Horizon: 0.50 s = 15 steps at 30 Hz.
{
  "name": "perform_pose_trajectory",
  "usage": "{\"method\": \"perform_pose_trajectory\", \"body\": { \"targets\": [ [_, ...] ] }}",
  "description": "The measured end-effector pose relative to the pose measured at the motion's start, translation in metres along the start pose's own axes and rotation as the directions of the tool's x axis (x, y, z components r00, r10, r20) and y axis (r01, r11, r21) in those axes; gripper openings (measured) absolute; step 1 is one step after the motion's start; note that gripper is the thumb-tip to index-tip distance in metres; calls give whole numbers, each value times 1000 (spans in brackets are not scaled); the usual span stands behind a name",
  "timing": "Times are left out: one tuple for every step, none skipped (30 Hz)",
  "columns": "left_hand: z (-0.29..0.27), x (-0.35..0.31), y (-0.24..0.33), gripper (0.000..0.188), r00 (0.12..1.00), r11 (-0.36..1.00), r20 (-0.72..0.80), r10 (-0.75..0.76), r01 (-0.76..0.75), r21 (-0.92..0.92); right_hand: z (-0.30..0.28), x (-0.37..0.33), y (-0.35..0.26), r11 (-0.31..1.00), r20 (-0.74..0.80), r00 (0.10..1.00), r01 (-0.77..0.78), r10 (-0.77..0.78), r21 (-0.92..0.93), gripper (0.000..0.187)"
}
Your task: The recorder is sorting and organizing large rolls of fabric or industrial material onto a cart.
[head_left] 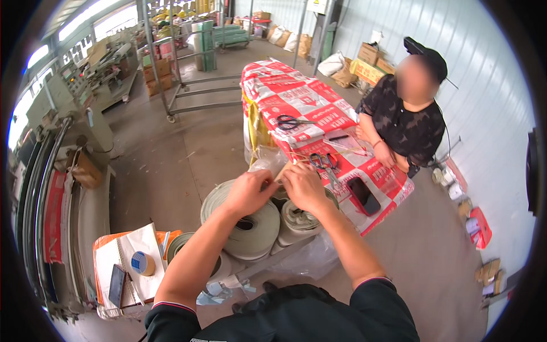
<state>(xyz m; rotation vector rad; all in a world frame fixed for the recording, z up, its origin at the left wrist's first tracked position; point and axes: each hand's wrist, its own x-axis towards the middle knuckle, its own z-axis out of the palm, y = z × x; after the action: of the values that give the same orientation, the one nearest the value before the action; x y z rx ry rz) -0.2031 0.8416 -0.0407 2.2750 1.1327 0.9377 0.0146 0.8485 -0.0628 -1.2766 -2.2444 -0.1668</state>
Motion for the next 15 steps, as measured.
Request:
{"method": "perform_pose_trajectory", "body": {
  "targets": [
    [3,4,0,21,1000,1000,24,5,-5,-1,0,-1,1,1000,-2,1000,-24,24,4,22],
    [7,8,0,21,997,997,-61,45,-41,57,0,-1,4,999,0,999,-44,44,-6,25],
    [9,9,1,21,985,990,-147,92,-76,115,-4,1,3,998,1,998,-62,62,-20,28],
    [9,9,0,23,988,986,-128,87,-67,154,-7,5,0,997,-26,997,-76,76,6,35],
    [8,6,1,23,990,986,-113,88,-70,154,-7,6,-3,996,-26,996,-91,91,11,35],
    [8,5,3,25,995,972,-15,97,-91,215,-7,6,-3,994,-16,994,-106,107,28,36],
    [7,4,4,27,992,955,81,99,-118,273,-8,7,-3,992,-6,993,-121,121,45,37],
    [7,5,6,27,990,955,92,102,-124,271,-8,9,-3,992,-26,993,-111,113,67,38],
    [6,7,7,27,990,961,119,78,-106,254,-7,7,0,990,-29,992,-121,123,66,38],
    [6,9,8,28,988,967,146,56,-90,237,-6,6,3,994,-69,993,-92,96,60,38],
    [5,11,9,28,986,967,155,67,-103,234,-7,4,6,997,-111,991,-64,69,48,38],
    [5,12,13,26,987,966,149,67,-101,236,-8,4,5,996,-118,990,-78,83,41,38],
    [9,15,16,25,985,967,150,80,-113,227,-11,3,5,993,-125,988,-78,88,84,38],
    [10,14,14,23,987,957,148,63,-101,270,-14,4,5,989,-135,986,-80,97,122,39],
    [12,14,9,22,986,948,154,64,-108,300,-14,5,2,998,-77,996,-51,54,42,39]
  ]
}}
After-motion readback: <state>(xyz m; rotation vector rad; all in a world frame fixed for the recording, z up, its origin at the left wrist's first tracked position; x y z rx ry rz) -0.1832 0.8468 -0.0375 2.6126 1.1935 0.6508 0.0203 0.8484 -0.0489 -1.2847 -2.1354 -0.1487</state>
